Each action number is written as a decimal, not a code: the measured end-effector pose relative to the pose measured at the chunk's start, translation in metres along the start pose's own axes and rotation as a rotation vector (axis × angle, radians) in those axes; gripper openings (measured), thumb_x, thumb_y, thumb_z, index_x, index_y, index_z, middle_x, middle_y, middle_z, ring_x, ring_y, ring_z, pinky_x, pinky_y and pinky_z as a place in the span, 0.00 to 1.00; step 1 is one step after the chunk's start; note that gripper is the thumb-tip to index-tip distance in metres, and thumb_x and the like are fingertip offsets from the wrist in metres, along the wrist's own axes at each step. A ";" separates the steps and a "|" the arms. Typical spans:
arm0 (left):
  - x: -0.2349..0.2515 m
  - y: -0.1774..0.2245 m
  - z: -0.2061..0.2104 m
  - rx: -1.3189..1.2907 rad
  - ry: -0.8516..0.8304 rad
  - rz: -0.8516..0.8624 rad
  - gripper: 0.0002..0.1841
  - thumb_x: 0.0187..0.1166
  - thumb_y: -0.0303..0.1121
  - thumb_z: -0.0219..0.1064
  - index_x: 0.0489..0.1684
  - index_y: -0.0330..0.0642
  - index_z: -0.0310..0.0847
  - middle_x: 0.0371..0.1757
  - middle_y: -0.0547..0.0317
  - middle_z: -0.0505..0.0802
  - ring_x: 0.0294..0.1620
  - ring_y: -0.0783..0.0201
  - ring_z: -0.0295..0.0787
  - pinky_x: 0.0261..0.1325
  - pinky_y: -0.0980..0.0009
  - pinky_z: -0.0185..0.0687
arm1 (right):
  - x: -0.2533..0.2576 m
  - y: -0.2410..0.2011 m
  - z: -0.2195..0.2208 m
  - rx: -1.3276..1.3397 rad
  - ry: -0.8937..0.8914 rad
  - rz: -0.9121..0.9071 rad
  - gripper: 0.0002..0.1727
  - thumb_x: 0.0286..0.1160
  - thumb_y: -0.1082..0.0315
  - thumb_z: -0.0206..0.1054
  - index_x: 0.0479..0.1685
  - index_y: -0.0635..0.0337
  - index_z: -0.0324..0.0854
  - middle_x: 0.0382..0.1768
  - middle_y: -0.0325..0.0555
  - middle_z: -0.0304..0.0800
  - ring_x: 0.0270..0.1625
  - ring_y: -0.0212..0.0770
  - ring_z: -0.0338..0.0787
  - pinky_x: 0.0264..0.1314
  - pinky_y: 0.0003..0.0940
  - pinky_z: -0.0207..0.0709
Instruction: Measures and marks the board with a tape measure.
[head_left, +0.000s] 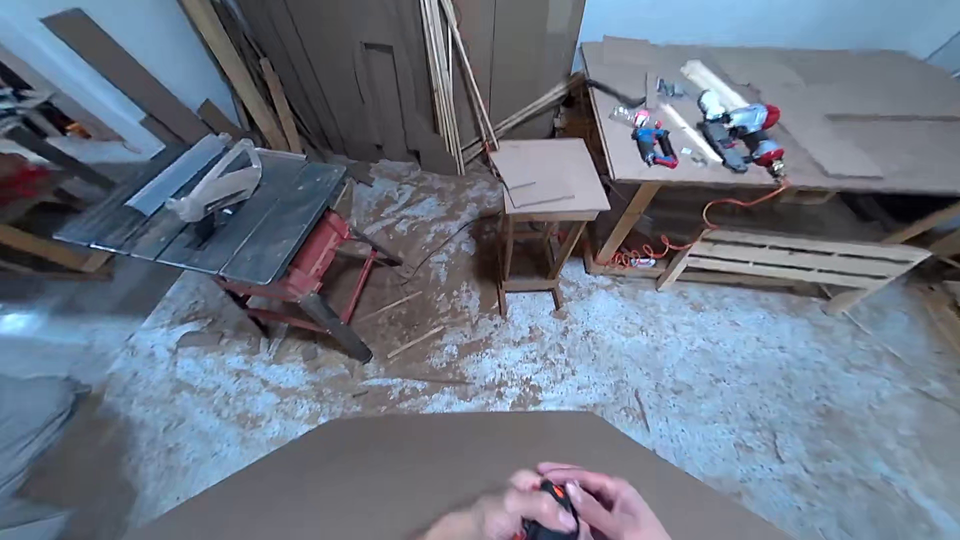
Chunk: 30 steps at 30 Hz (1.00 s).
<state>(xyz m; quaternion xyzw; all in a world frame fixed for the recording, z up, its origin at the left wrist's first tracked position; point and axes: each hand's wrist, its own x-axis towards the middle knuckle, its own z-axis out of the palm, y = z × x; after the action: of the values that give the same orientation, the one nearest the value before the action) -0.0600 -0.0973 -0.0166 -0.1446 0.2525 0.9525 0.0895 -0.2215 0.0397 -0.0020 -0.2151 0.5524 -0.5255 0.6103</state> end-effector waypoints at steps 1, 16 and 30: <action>-0.002 -0.002 0.002 -0.008 -0.017 0.003 0.13 0.74 0.42 0.68 0.48 0.45 0.88 0.40 0.55 0.93 0.31 0.64 0.89 0.33 0.66 0.88 | 0.001 0.003 -0.005 0.012 -0.031 0.023 0.14 0.86 0.68 0.63 0.55 0.66 0.91 0.64 0.54 0.92 0.55 0.45 0.94 0.58 0.43 0.89; 0.027 -0.035 0.004 0.537 0.700 -0.073 0.30 0.84 0.37 0.69 0.85 0.49 0.66 0.66 0.50 0.90 0.57 0.52 0.93 0.59 0.55 0.93 | 0.010 -0.002 -0.098 -0.808 -0.033 -0.158 0.20 0.75 0.43 0.73 0.56 0.44 0.88 0.31 0.33 0.86 0.30 0.33 0.84 0.35 0.38 0.84; 0.066 -0.059 -0.018 1.524 0.608 -0.112 0.36 0.58 0.68 0.76 0.63 0.57 0.86 0.59 0.70 0.91 0.70 0.67 0.79 0.78 0.54 0.68 | 0.033 0.040 -0.070 -0.414 0.193 0.481 0.15 0.68 0.51 0.82 0.34 0.54 0.91 0.21 0.39 0.83 0.20 0.33 0.75 0.25 0.32 0.70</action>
<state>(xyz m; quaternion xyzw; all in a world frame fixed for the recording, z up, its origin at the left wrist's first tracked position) -0.1038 -0.0495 -0.0801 -0.3084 0.8355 0.4333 0.1382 -0.2737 0.0473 -0.0709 -0.1473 0.7376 -0.2608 0.6051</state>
